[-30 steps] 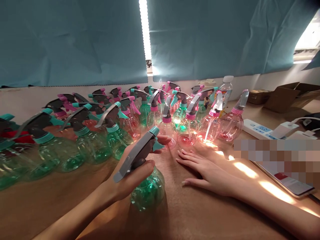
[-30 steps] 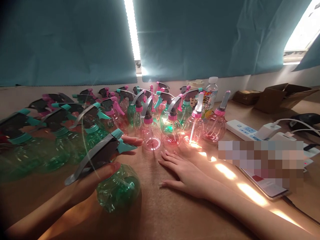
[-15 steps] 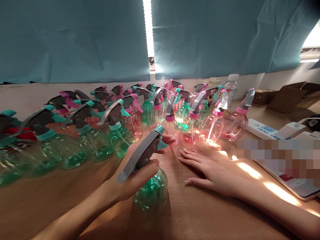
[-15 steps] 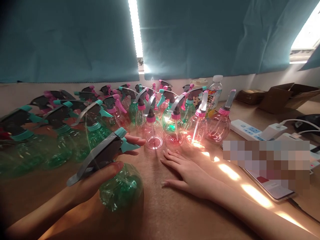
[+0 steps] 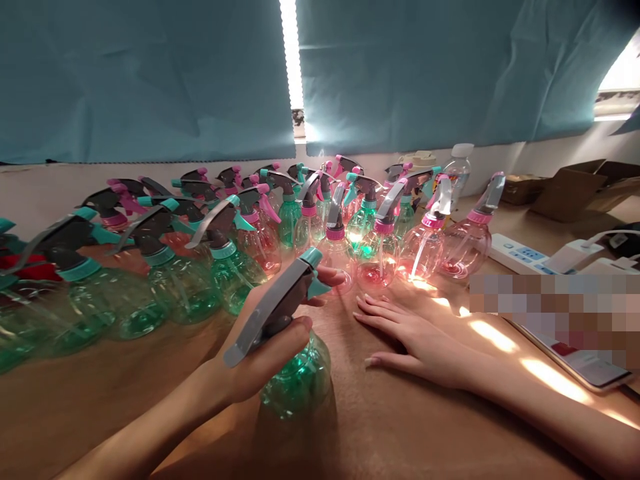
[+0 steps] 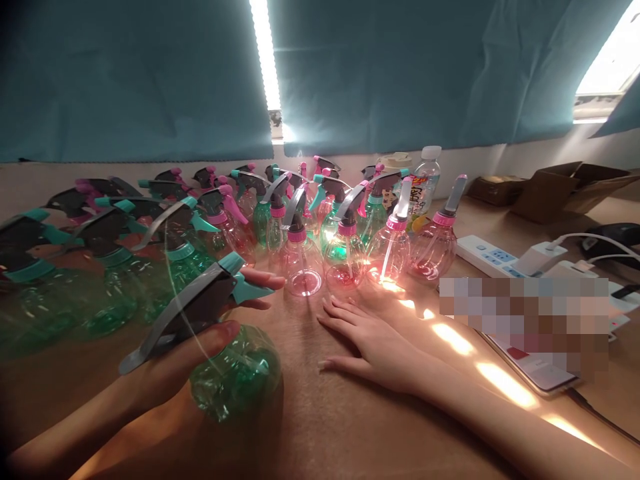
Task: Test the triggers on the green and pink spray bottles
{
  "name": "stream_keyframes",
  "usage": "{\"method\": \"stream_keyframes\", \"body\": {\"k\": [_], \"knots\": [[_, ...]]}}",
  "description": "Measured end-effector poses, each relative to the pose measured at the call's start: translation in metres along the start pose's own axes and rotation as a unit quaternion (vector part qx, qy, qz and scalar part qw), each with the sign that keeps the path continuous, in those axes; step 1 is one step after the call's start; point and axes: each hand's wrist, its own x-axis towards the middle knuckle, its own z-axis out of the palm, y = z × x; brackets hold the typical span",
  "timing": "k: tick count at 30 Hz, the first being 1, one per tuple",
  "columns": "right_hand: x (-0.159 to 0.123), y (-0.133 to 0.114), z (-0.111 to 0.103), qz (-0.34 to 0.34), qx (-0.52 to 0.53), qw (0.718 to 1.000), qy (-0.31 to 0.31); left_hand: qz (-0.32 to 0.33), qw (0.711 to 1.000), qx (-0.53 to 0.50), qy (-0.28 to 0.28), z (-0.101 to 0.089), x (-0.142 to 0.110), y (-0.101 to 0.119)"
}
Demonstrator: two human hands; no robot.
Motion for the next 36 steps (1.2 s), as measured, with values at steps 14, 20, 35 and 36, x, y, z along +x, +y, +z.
{"method": "stream_keyframes", "body": {"k": [14, 20, 35, 36], "knots": [[0.000, 0.000, -0.001, 0.006, 0.026, 1.000, 0.006, -0.048, 0.999, 0.018, 0.015, 0.002, -0.005, 0.003], [-0.001, 0.000, 0.000, 0.000, 0.024, 1.000, 0.010, -0.025, 1.000, -0.009, 0.004, 0.004, -0.002, 0.007], [-0.001, 0.000, -0.001, 0.002, 0.016, 1.000, 0.000, -0.027, 0.994, 0.079, 0.071, -0.002, -0.010, 0.009], [-0.001, 0.000, 0.000, 0.002, 0.016, 1.000, -0.001, -0.018, 0.994, 0.080, 0.070, -0.001, -0.009, 0.009]]}}
